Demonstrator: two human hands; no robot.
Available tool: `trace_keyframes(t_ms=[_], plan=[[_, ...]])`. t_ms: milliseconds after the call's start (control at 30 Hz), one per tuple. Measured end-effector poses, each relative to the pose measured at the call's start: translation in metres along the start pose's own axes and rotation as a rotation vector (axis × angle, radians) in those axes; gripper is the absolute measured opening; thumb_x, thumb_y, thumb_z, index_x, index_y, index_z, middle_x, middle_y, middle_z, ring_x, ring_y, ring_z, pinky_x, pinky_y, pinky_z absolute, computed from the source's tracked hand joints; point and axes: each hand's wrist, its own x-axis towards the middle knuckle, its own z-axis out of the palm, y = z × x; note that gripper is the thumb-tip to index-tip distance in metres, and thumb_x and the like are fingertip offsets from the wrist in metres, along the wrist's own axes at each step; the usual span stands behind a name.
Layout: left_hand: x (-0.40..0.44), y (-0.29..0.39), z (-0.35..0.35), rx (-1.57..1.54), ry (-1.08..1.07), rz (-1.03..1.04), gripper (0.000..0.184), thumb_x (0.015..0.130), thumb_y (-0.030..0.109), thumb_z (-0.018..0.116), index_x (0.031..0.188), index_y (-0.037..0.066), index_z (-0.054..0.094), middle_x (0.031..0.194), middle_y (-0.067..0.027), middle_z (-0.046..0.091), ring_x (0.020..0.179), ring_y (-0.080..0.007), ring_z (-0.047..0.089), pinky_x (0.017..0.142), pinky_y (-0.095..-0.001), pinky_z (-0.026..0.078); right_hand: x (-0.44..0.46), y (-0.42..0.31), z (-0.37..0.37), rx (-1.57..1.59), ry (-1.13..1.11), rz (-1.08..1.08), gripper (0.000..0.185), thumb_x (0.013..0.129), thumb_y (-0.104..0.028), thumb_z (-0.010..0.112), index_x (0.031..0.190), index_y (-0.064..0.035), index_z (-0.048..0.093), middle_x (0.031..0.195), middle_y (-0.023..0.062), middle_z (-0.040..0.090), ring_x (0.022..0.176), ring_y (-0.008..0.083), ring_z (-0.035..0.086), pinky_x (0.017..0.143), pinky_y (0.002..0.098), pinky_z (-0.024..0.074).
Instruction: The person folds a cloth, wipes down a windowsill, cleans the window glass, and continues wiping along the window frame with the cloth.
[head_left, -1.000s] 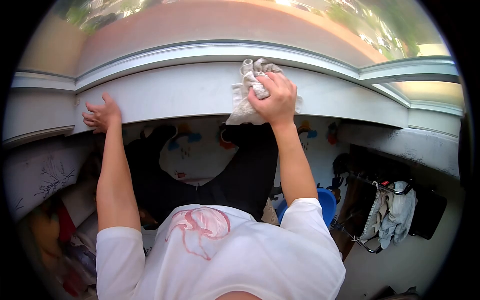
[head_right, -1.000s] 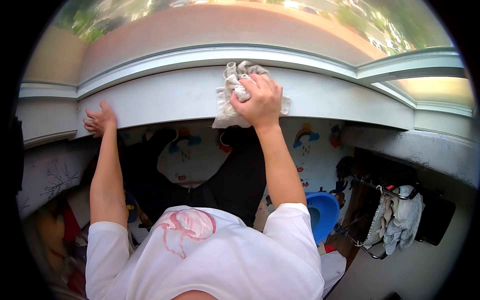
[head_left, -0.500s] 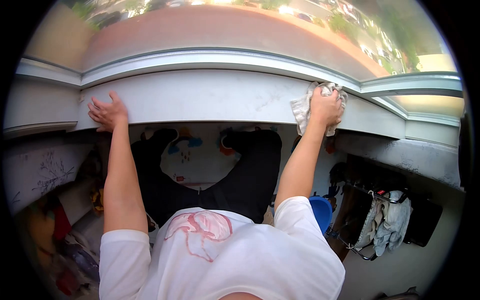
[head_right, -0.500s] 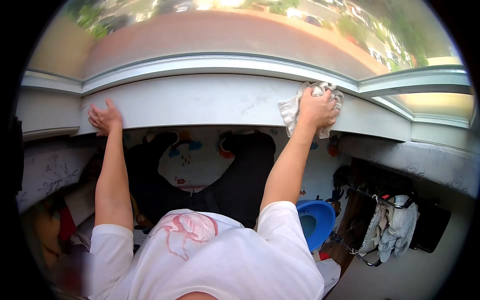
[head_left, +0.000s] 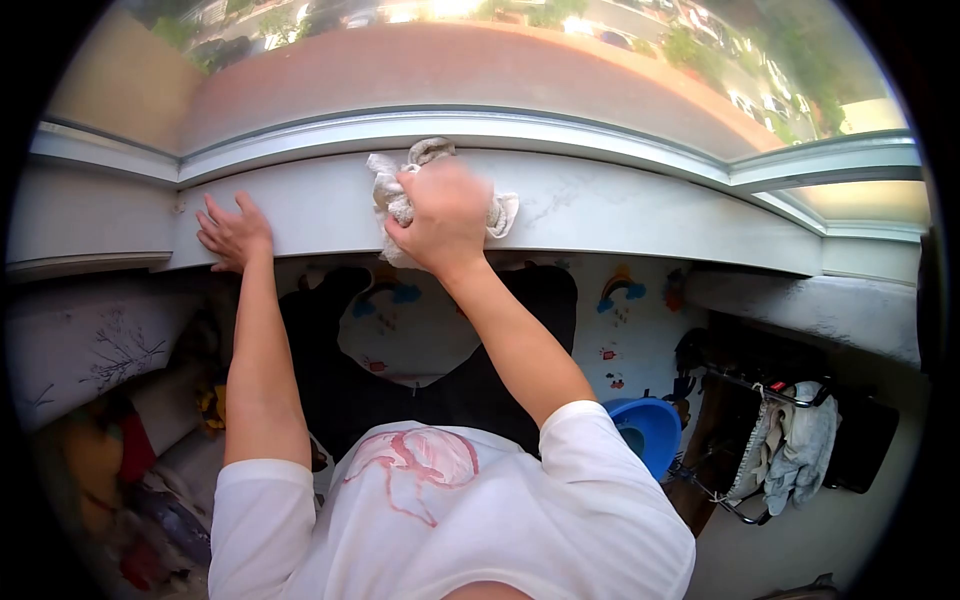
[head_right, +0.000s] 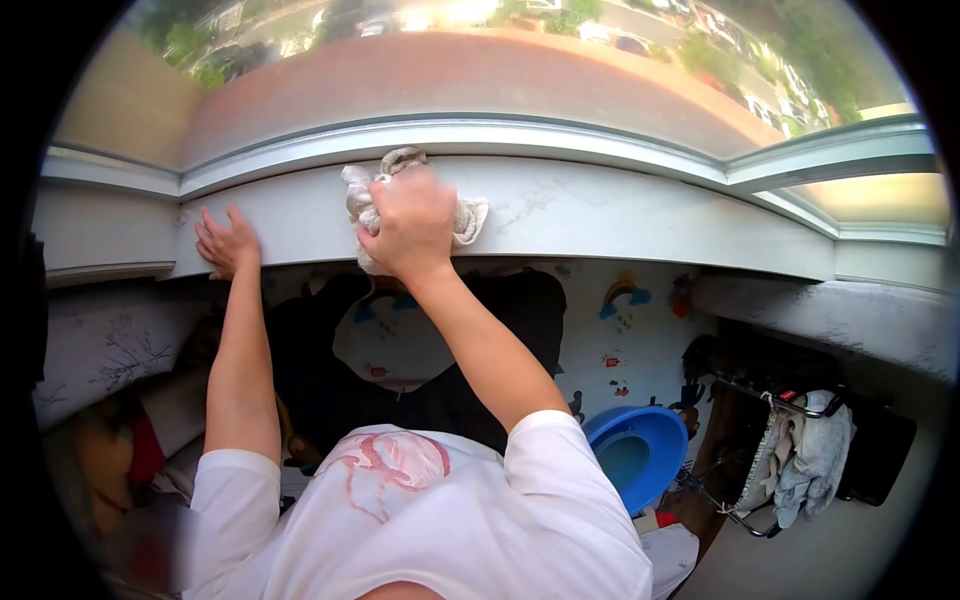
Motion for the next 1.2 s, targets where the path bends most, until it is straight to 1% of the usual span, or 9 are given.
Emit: trace_keyframes(t_ms=[67, 167, 400, 500, 700, 767, 933, 1100, 1200], plan=[[0.001, -0.002, 0.001, 0.007, -0.018, 0.015, 0.067, 0.092, 0.058, 0.046, 0.153, 0.031, 0.038, 0.164, -0.0027, 0.026, 0.150, -0.0319, 0.021, 0.110, -0.0758, 0.017, 0.002, 0.009, -0.015, 0.064, -0.075, 0.010, 0.045, 0.063, -0.028, 0.082, 0.104, -0.0152, 0.070, 0.099, 0.0044, 0.064, 0.106, 0.0280, 0.056, 0.090, 0.0440, 0.0420], [-0.001, -0.002, 0.000, 0.009, -0.042, 0.024, 0.063, 0.093, 0.058, 0.045, 0.152, 0.035, 0.039, 0.164, -0.0011, 0.026, 0.150, -0.0330, 0.020, 0.110, -0.0760, 0.016, -0.005, 0.019, -0.032, -0.185, 0.075, -0.001, 0.046, 0.065, -0.029, 0.082, 0.108, -0.0166, 0.071, 0.106, 0.0056, 0.066, 0.109, 0.0287, 0.056, 0.094, 0.0452, 0.0420], [-0.001, -0.002, 0.000, 0.002, -0.065, 0.022, 0.061, 0.094, 0.057, 0.043, 0.151, 0.035, 0.040, 0.164, -0.0007, 0.026, 0.150, -0.0347, 0.020, 0.109, -0.0777, 0.015, -0.020, 0.116, -0.108, -0.583, 0.314, 0.452, 0.044, 0.073, -0.033, 0.078, 0.114, -0.0192, 0.072, 0.120, 0.0093, 0.064, 0.121, 0.0313, 0.054, 0.102, 0.0482, 0.0404], [0.001, -0.004, 0.002, -0.004, -0.069, 0.024, 0.062, 0.094, 0.058, 0.043, 0.152, 0.036, 0.040, 0.164, -0.0008, 0.026, 0.150, -0.0354, 0.019, 0.109, -0.0780, 0.015, -0.023, 0.167, -0.145, -0.789, 0.481, 0.652, 0.048, 0.075, -0.040, 0.075, 0.118, -0.0187, 0.071, 0.133, 0.0189, 0.057, 0.129, 0.0373, 0.049, 0.105, 0.0521, 0.0401], [0.001, -0.004, 0.000, 0.033, -0.097, 0.038, 0.062, 0.093, 0.059, 0.043, 0.151, 0.037, 0.041, 0.164, -0.0009, 0.027, 0.150, -0.0354, 0.019, 0.109, -0.0778, 0.015, -0.009, 0.182, -0.138, -0.811, 0.422, 0.720, 0.044, 0.077, -0.039, 0.069, 0.113, -0.0125, 0.071, 0.119, 0.0146, 0.068, 0.118, 0.0331, 0.059, 0.101, 0.0480, 0.0434], [0.002, -0.003, 0.001, 0.067, -0.094, 0.037, 0.061, 0.093, 0.059, 0.044, 0.150, 0.039, 0.041, 0.164, 0.0002, 0.027, 0.150, -0.0353, 0.019, 0.109, -0.0776, 0.016, -0.001, 0.151, -0.126, -0.778, 0.392, 0.792, 0.042, 0.078, -0.038, 0.068, 0.111, -0.0113, 0.071, 0.115, 0.0122, 0.069, 0.114, 0.0316, 0.061, 0.099, 0.0476, 0.0434], [0.000, 0.000, -0.002, 0.062, -0.100, 0.033, 0.060, 0.093, 0.058, 0.043, 0.149, 0.038, 0.045, 0.163, -0.0011, 0.028, 0.150, -0.0353, 0.019, 0.109, -0.0778, 0.014, 0.001, 0.059, -0.050, -0.611, 0.258, 0.492, 0.045, 0.074, -0.034, 0.073, 0.113, -0.0123, 0.068, 0.121, 0.0075, 0.065, 0.122, 0.0294, 0.055, 0.103, 0.0489, 0.0387], [0.000, 0.000, -0.003, 0.049, -0.107, 0.032, 0.060, 0.092, 0.059, 0.043, 0.149, 0.038, 0.044, 0.164, 0.0003, 0.028, 0.151, -0.0344, 0.019, 0.109, -0.0776, 0.014, 0.002, -0.025, 0.012, -0.275, 0.118, 0.094, 0.046, 0.066, -0.030, 0.080, 0.109, -0.0147, 0.070, 0.117, 0.0067, 0.065, 0.118, 0.0287, 0.054, 0.103, 0.0459, 0.0392], [0.001, 0.000, -0.003, 0.054, -0.114, 0.020, 0.060, 0.092, 0.059, 0.043, 0.149, 0.039, 0.045, 0.164, 0.0012, 0.028, 0.151, -0.0339, 0.019, 0.109, -0.0774, 0.014, 0.003, -0.038, 0.016, -0.151, 0.064, 0.013, 0.044, 0.065, -0.027, 0.082, 0.105, -0.0143, 0.071, 0.115, 0.0058, 0.066, 0.116, 0.0271, 0.055, 0.100, 0.0449, 0.0404]])
